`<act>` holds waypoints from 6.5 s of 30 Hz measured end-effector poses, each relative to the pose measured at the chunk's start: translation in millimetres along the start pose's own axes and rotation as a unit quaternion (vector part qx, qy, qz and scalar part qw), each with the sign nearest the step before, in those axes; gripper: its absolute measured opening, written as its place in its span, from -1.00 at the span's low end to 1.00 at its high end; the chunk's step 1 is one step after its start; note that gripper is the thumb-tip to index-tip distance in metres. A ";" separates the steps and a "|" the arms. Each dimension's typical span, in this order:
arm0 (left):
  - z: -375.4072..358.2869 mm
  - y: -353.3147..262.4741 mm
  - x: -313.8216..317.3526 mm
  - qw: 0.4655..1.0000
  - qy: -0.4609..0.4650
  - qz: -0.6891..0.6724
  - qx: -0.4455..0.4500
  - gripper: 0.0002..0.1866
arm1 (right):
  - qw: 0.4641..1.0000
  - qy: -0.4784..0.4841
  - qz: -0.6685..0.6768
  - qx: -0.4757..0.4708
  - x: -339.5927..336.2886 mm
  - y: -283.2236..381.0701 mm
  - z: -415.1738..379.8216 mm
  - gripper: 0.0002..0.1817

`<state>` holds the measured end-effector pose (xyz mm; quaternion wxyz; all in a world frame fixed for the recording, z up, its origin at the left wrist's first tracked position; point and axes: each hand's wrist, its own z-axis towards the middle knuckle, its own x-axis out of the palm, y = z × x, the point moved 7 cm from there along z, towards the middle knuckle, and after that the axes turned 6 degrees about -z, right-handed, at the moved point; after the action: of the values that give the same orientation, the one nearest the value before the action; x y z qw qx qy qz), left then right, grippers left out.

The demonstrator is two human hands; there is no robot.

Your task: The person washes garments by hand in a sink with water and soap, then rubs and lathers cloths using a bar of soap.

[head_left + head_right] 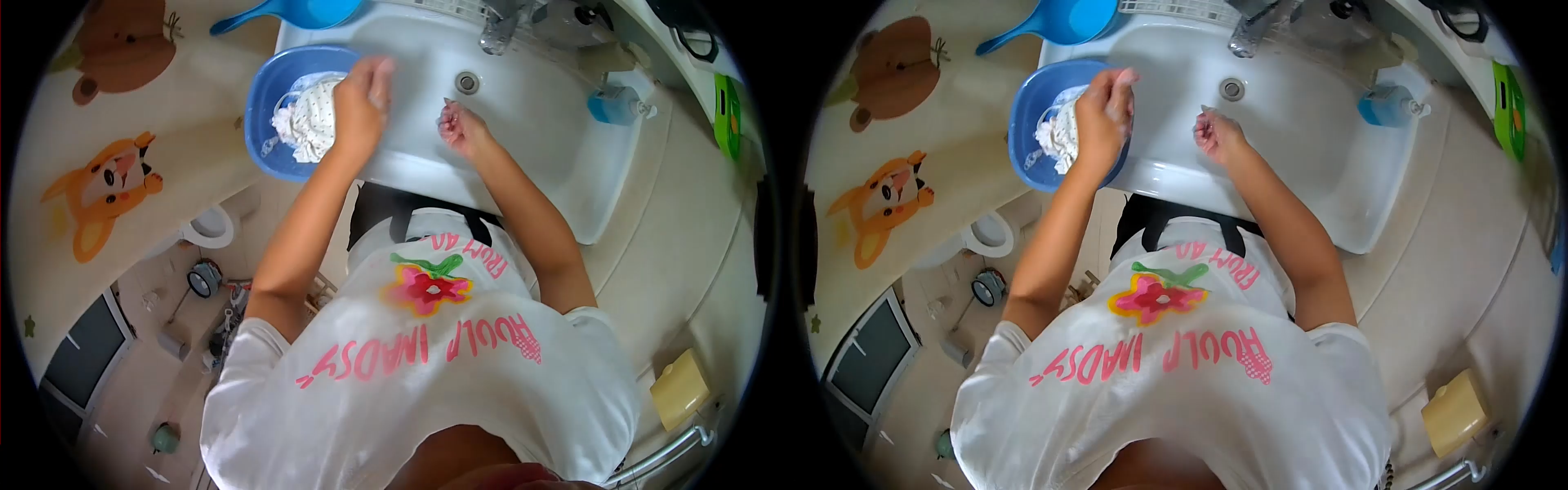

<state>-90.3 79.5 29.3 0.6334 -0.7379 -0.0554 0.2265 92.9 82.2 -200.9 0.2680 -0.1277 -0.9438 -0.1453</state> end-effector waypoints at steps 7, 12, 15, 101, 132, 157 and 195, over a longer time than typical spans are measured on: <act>139.5 11.4 143.6 0.908 0.081 0.349 0.218 -0.55 | 0.996 0.021 0.054 -0.073 16.6 80.7 17.0 -0.73; 154.9 -13.2 162.3 0.919 0.025 0.354 0.171 -0.61 | 0.994 -0.015 0.015 -0.103 37.2 108.4 37.2 -0.77; 100.4 2.5 126.6 0.980 -0.110 0.069 0.148 -0.60 | 0.990 -0.008 -0.026 -0.142 41.9 115.8 42.6 -0.79; 65.2 152.2 234.9 0.756 0.038 -0.436 -0.487 -0.68 | 0.786 -0.232 -0.244 -0.518 45.8 136.3 -117.1 -0.67; -64.0 121.7 122.6 0.916 0.253 0.308 -0.042 -0.66 | 0.583 -0.258 -0.759 -0.130 -110.5 107.3 -51.5 -0.35; -487.3 343.0 -281.6 0.886 -0.361 -0.076 -0.281 -0.75 | 0.391 -0.250 -0.847 -0.259 -23.6 22.8 -39.6 -0.47; -1001.1 812.7 -125.3 -0.206 -0.845 -0.490 0.062 -0.74 | -0.491 0.524 -0.660 0.222 -260.1 -1434.3 26.4 -0.43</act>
<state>36.2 -1032.9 -622.6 0.0200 -0.4098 0.8711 -0.2700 -162.6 -1278.1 -658.9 -0.2948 -0.8210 -0.4875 -0.0368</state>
